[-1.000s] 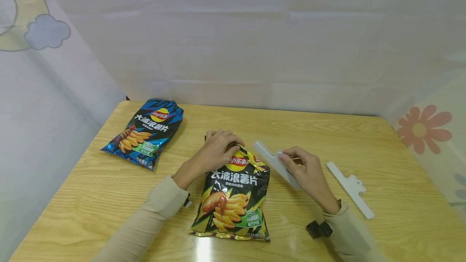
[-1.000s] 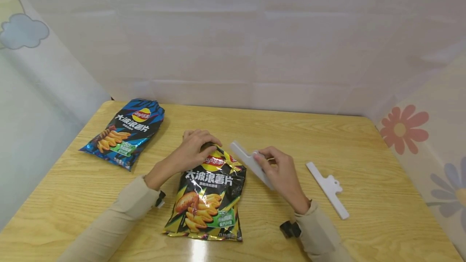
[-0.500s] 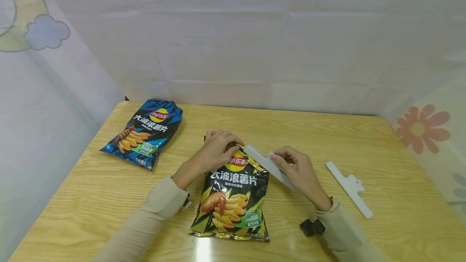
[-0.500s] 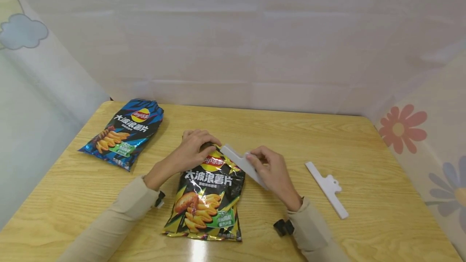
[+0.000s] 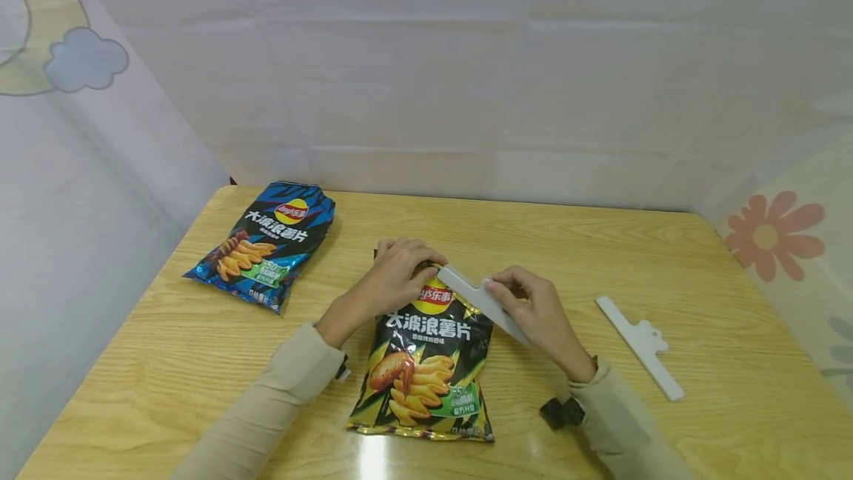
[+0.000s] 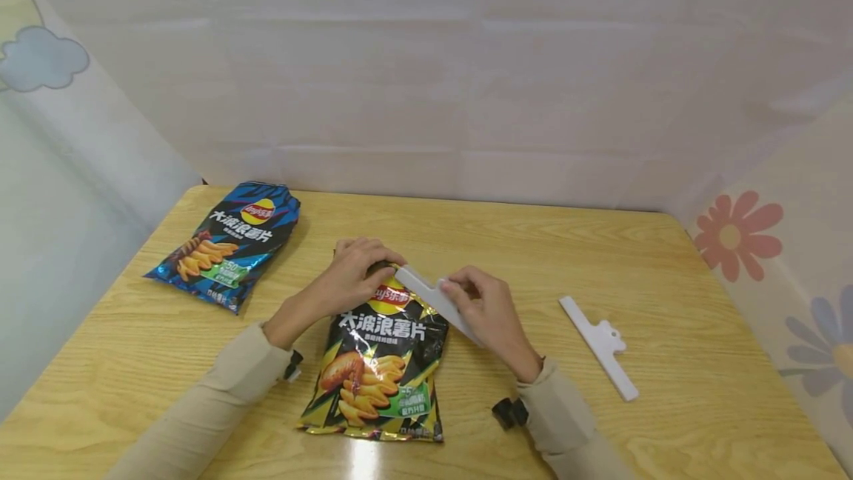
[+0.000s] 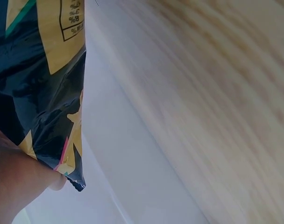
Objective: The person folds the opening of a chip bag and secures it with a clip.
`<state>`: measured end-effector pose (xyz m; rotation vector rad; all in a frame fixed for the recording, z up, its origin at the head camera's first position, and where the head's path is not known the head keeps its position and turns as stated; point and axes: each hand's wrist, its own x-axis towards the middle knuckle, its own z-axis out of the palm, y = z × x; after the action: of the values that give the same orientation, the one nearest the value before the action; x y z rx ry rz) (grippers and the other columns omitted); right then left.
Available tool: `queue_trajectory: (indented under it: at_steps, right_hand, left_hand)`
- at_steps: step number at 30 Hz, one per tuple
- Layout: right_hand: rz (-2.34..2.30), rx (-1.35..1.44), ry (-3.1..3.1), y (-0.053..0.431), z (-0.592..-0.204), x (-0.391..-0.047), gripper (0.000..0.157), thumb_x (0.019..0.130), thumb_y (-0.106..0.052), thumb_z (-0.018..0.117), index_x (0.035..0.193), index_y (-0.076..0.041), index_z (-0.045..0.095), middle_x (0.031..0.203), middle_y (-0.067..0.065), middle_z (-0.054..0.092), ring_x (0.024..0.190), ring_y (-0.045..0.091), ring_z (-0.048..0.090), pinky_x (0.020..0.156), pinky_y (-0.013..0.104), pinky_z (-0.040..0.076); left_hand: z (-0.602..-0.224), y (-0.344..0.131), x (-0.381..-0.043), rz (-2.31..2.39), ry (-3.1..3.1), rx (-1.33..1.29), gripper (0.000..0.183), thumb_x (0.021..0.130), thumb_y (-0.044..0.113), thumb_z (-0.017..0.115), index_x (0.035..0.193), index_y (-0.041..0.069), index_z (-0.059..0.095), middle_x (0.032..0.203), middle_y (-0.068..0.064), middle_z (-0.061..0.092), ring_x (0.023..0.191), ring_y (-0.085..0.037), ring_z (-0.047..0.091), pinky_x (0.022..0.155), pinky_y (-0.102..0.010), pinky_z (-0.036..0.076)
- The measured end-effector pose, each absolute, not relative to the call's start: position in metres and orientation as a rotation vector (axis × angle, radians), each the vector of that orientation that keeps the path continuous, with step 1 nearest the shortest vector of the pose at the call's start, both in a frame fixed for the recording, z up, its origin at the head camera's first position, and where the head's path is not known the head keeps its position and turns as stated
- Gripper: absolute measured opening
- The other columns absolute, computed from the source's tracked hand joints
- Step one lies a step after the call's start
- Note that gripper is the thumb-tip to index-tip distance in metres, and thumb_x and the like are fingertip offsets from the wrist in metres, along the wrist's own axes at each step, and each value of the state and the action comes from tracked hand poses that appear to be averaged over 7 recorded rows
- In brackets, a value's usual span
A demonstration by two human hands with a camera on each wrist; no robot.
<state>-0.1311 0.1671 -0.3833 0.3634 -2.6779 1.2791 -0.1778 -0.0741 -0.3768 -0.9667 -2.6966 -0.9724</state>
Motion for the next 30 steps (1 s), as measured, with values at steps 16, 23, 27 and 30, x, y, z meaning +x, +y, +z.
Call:
queue_trajectory:
  at_steps: [16, 23, 27, 30]
  right_hand:
    - [1.296, 0.378, -2.688, 0.1639, -0.3837, -0.1324, 0.019, 0.098, -0.019, 0.063, 0.103, -0.002, 0.070, 0.091, 0.011, 0.073, 0.081, 0.017, 0.065, 0.073, 0.024, 0.053]
    - [1.316, 0.375, -2.695, 0.1635, -0.3852, -0.1315, 0.019, 0.098, -0.019, 0.063, 0.103, -0.002, 0.070, 0.092, 0.010, 0.072, 0.080, 0.015, 0.064, 0.072, 0.024, 0.053]
    - [1.310, 0.369, -2.704, 0.1636, -0.3853, -0.1310, 0.019, 0.098, -0.020, 0.063, 0.102, -0.003, 0.071, 0.090, 0.009, 0.072, 0.079, 0.014, 0.063, 0.071, 0.024, 0.053]
    - [1.303, 0.376, -2.705, 0.1638, -0.3853, -0.1310, 0.019, 0.098, -0.020, 0.063, 0.101, -0.003, 0.071, 0.091, 0.010, 0.072, 0.079, 0.014, 0.064, 0.072, 0.024, 0.054]
  left_hand:
    - [-0.3773, -0.0765, -0.1793, -1.086, -2.690, -0.954, 0.025, 0.103, 0.020, 0.051, 0.113, 0.012, 0.072, 0.112, -0.002, 0.072, 0.101, -0.022, 0.059, 0.095, -0.047, 0.030]
    - [-0.3751, -0.0769, -0.1796, -1.110, -2.724, -0.929, 0.023, 0.103, 0.020, 0.052, 0.111, 0.011, 0.071, 0.117, -0.005, 0.071, 0.111, -0.025, 0.061, 0.102, -0.051, 0.031]
    - [-0.3737, -0.0785, -0.1802, -1.095, -2.734, -0.928, 0.025, 0.103, 0.023, 0.052, 0.112, 0.009, 0.070, 0.117, -0.005, 0.071, 0.114, -0.025, 0.061, 0.102, -0.051, 0.033]
    - [-0.3735, -0.0806, -0.1812, -1.064, -2.743, -0.915, 0.027, 0.105, 0.026, 0.050, 0.110, 0.010, 0.071, 0.114, -0.003, 0.072, 0.111, -0.023, 0.062, 0.101, -0.050, 0.033]
